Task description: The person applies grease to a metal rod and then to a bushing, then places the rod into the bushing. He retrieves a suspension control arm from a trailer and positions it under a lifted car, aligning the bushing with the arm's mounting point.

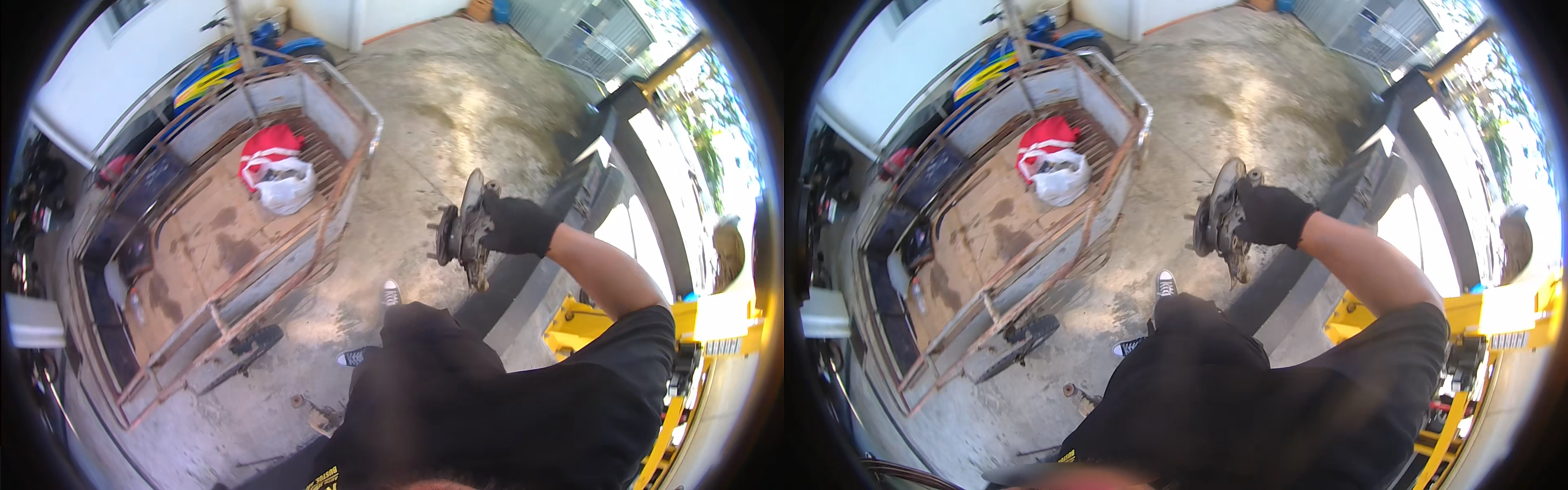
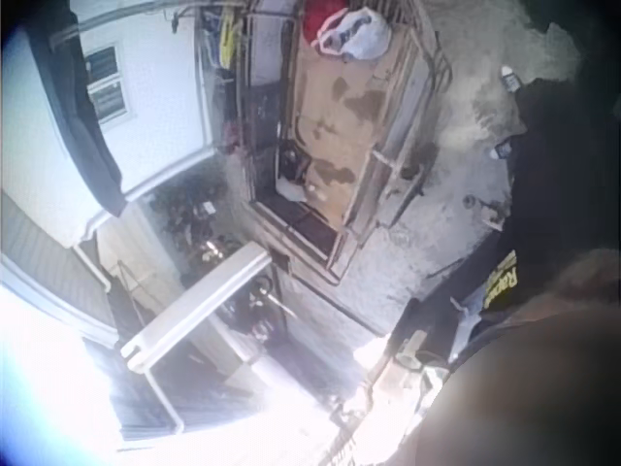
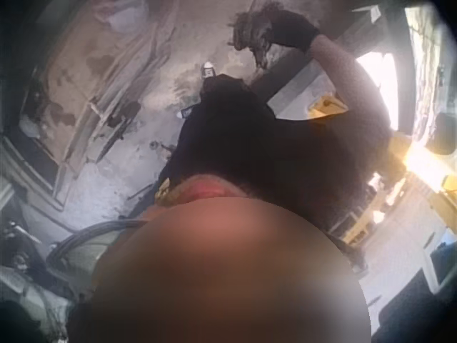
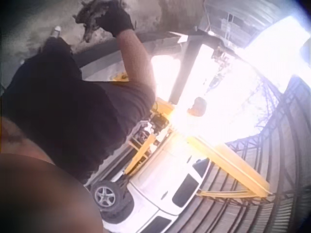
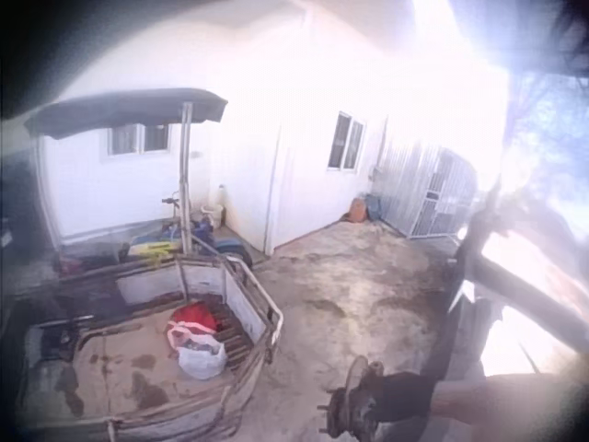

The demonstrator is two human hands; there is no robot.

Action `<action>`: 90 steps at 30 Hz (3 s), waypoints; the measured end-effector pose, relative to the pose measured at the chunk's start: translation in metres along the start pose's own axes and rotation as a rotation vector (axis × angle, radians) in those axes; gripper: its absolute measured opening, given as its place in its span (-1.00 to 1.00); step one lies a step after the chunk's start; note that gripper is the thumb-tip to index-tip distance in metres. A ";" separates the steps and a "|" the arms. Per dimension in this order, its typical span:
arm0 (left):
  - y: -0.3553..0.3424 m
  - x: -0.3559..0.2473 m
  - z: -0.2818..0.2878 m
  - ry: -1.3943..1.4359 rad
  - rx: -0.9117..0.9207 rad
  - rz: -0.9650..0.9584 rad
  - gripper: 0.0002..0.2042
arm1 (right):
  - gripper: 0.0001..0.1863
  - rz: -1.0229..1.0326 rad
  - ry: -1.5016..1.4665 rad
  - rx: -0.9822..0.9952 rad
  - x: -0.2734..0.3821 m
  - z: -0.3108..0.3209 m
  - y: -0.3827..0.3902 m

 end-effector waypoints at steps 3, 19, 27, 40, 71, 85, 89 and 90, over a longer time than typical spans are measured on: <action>-0.026 -0.058 -0.039 -0.196 0.060 -0.006 -0.73 | -0.23 -0.209 0.002 0.181 -0.098 -0.074 0.069; -0.071 -0.307 -0.512 -0.976 0.273 -0.094 -0.72 | -0.45 -1.135 -0.436 0.481 -0.459 -0.323 0.371; -0.086 -0.423 -0.731 -1.155 0.287 -0.130 -0.72 | -0.56 -1.262 -0.529 0.409 -0.538 -0.426 0.391; -0.124 -0.681 -1.213 -1.551 0.366 -0.197 -0.71 | -0.38 -1.663 -0.876 0.404 -0.717 -0.437 0.296; -0.058 -0.941 -2.148 -2.039 0.411 -0.266 -0.69 | -0.37 -2.153 -0.548 -0.290 -1.671 -0.198 0.091; 0.120 -1.009 -2.414 -2.128 0.168 -0.444 -0.68 | -0.46 -2.339 -0.759 -0.213 -1.816 -0.238 0.109; 0.146 -0.990 -2.492 -2.184 0.193 -0.495 -0.68 | -0.43 -2.377 -0.799 -0.163 -1.822 -0.235 0.119; 0.151 -0.983 -2.510 -2.201 0.204 -0.510 -0.68 | -0.43 -2.352 -0.819 -0.187 -1.823 -0.236 0.119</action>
Point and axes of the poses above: each hand's wrist, its own y-axis away from the middle knuckle, its own z-axis out of the back of the hand, x = y × z, the point moved 8 cm from there along -y, towards the middle knuckle, and after that the axes turned 14 degrees about -x, right-handed, at the moved point
